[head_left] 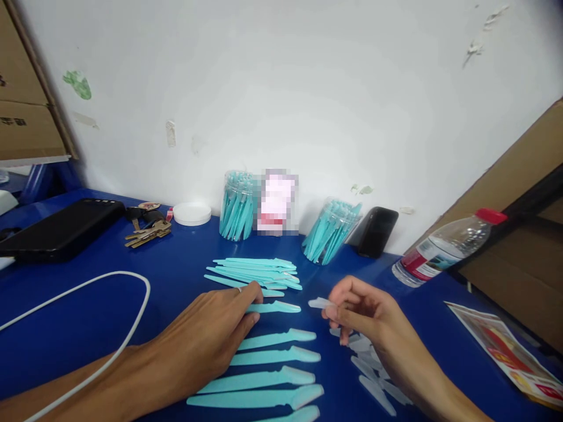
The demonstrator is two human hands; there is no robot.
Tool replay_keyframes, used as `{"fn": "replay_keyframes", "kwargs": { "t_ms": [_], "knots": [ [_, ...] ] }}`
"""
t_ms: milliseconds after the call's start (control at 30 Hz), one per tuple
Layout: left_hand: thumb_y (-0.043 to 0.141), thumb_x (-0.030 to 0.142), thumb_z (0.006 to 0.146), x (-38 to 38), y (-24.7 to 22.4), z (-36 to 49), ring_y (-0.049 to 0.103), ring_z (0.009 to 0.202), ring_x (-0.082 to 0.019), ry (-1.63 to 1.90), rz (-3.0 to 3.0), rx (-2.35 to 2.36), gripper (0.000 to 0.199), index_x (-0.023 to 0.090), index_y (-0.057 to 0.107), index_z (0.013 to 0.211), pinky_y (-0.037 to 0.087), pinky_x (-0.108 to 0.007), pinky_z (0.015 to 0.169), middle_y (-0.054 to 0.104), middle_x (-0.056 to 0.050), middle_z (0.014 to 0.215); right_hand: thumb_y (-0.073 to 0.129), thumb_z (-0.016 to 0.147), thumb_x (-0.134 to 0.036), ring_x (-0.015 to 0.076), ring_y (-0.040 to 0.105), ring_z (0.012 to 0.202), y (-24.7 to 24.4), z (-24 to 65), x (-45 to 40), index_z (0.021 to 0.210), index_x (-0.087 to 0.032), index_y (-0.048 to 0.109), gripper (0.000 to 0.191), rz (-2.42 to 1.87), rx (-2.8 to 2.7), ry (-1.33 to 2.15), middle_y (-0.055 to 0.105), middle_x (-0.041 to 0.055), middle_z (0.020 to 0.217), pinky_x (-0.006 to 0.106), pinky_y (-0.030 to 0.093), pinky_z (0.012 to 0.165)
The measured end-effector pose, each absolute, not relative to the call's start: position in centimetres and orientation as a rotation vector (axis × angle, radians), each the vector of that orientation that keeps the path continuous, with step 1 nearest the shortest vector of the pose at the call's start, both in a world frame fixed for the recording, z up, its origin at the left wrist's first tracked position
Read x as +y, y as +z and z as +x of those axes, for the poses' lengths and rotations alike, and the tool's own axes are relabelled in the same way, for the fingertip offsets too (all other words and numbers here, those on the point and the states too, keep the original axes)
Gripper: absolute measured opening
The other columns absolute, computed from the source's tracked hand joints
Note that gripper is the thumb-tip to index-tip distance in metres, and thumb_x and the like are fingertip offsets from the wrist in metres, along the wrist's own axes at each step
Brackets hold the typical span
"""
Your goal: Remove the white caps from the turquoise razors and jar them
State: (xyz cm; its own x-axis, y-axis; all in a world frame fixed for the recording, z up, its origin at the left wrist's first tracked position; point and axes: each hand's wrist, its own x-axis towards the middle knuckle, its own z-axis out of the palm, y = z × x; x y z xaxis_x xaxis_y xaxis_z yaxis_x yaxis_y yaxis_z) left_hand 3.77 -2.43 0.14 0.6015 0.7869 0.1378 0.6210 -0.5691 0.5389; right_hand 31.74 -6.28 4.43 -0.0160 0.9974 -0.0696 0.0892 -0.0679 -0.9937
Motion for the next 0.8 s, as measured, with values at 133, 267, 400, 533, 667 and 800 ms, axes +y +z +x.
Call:
{"fn": "replay_keyframes", "kwargs": {
  "t_ms": [133, 267, 400, 533, 667, 800],
  "knots": [
    [0.032, 0.037, 0.110, -2.4, -0.2, 3.7, 0.070, 0.080, -0.028, 0.539, 2.409, 1.097, 0.026, 0.027, 0.056, 0.113, 0.044, -0.037, 0.069, 0.073, -0.002, 0.092, 0.099, 0.069, -0.046, 0.0139, 0.059, 0.060, 4.4, 31.5, -6.2, 0.085, -0.017, 0.082, 0.037, -1.336, -1.309, 1.196, 0.069, 0.0009, 0.067, 0.022, 0.052, 0.050],
    [0.032, 0.037, 0.110, -2.3, -0.3, 3.8, 0.070, 0.079, -0.027, 0.543, 2.410, 1.098, 0.026, 0.027, 0.056, 0.111, 0.045, -0.037, 0.069, 0.073, -0.002, 0.091, 0.094, 0.075, -0.055, 0.0130, 0.060, 0.057, 4.4, 31.3, -6.4, 0.074, -0.016, 0.078, 0.042, -1.370, -1.316, 1.226, 0.072, 0.0041, 0.066, 0.022, 0.050, 0.052],
    [0.034, 0.036, 0.110, -2.3, -0.2, 3.8, 0.069, 0.079, -0.027, 0.546, 2.405, 1.099, 0.024, 0.027, 0.056, 0.111, 0.044, -0.036, 0.068, 0.073, -0.002, 0.091, 0.093, 0.074, -0.060, 0.0105, 0.055, 0.052, 4.3, 31.1, -6.6, 0.063, -0.016, 0.069, 0.051, -1.401, -1.312, 1.188, 0.066, 0.0016, 0.057, 0.020, 0.046, 0.049],
    [0.035, 0.035, 0.110, -2.4, -0.4, 3.7, 0.068, 0.077, -0.026, 0.560, 2.415, 1.082, 0.022, 0.027, 0.056, 0.109, 0.042, -0.035, 0.067, 0.073, -0.001, 0.090, 0.094, 0.072, -0.064, 0.0118, 0.058, 0.054, 3.9, 30.8, -6.5, 0.070, -0.016, 0.073, 0.052, -1.343, -1.283, 1.199, 0.071, 0.0034, 0.064, 0.021, 0.050, 0.048],
    [0.035, 0.035, 0.109, -2.3, -0.8, 3.7, 0.069, 0.078, -0.027, 0.601, 2.434, 1.071, 0.022, 0.028, 0.055, 0.109, 0.042, -0.035, 0.068, 0.073, -0.001, 0.091, 0.094, 0.073, -0.063, 0.0123, 0.063, 0.055, 3.5, 30.6, -6.3, 0.073, -0.015, 0.075, 0.052, -1.299, -1.261, 1.254, 0.076, 0.0061, 0.068, 0.021, 0.053, 0.049],
    [0.034, 0.036, 0.109, -2.2, -0.9, 3.8, 0.068, 0.075, -0.027, 0.577, 2.430, 1.085, 0.022, 0.028, 0.054, 0.108, 0.042, -0.035, 0.067, 0.072, -0.001, 0.088, 0.094, 0.073, -0.064, 0.0122, 0.064, 0.054, 3.1, 30.5, -6.2, 0.072, -0.015, 0.075, 0.053, -1.303, -1.259, 1.279, 0.076, 0.0064, 0.067, 0.020, 0.053, 0.048]
  ]
}}
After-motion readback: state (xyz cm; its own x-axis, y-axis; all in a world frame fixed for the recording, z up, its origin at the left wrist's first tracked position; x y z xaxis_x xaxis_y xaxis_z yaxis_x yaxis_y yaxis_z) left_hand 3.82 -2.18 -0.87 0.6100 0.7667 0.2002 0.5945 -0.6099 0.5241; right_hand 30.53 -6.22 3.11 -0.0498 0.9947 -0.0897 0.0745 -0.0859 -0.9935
